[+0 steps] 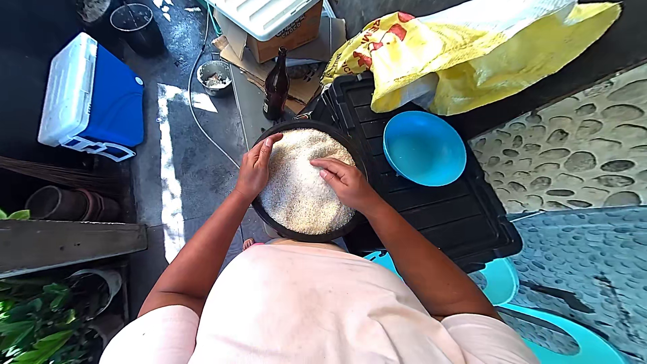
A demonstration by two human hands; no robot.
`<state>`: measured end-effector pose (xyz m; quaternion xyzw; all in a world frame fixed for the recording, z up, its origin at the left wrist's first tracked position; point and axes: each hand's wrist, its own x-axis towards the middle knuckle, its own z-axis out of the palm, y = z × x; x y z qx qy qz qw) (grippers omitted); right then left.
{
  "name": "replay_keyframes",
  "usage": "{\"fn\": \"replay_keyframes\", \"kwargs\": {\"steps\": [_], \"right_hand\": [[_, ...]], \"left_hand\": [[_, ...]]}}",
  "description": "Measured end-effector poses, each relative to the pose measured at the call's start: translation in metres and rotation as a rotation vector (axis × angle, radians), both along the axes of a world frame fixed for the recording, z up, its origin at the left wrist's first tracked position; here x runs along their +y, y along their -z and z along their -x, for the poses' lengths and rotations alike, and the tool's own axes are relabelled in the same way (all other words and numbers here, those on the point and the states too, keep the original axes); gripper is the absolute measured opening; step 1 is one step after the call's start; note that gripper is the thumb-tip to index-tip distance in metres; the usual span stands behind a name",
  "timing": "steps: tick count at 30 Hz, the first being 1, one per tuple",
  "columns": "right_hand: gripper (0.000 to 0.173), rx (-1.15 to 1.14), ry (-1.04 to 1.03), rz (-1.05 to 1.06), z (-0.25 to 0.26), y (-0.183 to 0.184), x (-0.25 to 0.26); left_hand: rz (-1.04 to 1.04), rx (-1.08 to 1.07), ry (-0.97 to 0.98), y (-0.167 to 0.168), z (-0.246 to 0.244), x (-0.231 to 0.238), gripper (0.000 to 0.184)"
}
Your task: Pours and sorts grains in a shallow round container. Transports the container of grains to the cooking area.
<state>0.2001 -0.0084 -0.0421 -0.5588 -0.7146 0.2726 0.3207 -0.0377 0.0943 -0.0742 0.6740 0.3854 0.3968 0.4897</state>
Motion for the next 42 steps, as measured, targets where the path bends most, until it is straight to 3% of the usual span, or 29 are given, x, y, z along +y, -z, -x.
{"fn": "replay_keyframes", "kwargs": {"steps": [5,8,11,16,24,34,38,40,42], "right_hand": [[0.03,0.193,0.018,-0.117,-0.003,-0.023,-0.013],[0.027,-0.007,0.103,-0.199,-0.014,-0.014,-0.016],[0.023,-0.162,0.063,-0.224,-0.013,0.006,-0.024],[0.021,-0.237,-0.01,-0.244,0.0,0.011,-0.03],[0.021,-0.357,-0.008,-0.264,0.018,0.013,0.009],[0.016,-0.499,0.006,-0.299,0.042,0.016,0.029],[0.014,-0.244,0.046,-0.268,0.034,0.013,0.031],[0.014,0.087,0.106,-0.141,0.027,0.003,0.022],[0.012,0.572,0.225,0.075,0.027,-0.012,0.008]], "left_hand": [[-0.004,-0.041,0.003,0.002,0.001,0.0,0.053],[0.003,-0.031,0.0,0.002,0.001,0.0,0.053],[-0.008,-0.024,-0.003,0.003,0.002,0.0,0.054],[0.003,-0.063,-0.009,0.002,0.002,0.0,0.053],[0.041,-0.348,-0.07,0.004,0.004,0.0,0.05],[0.031,-0.349,-0.085,0.005,0.004,0.0,0.051],[0.036,-0.352,-0.082,0.006,0.004,0.0,0.051],[0.034,-0.359,-0.08,0.007,0.004,0.001,0.051],[0.03,-0.363,-0.076,0.008,0.004,0.001,0.051]]}}
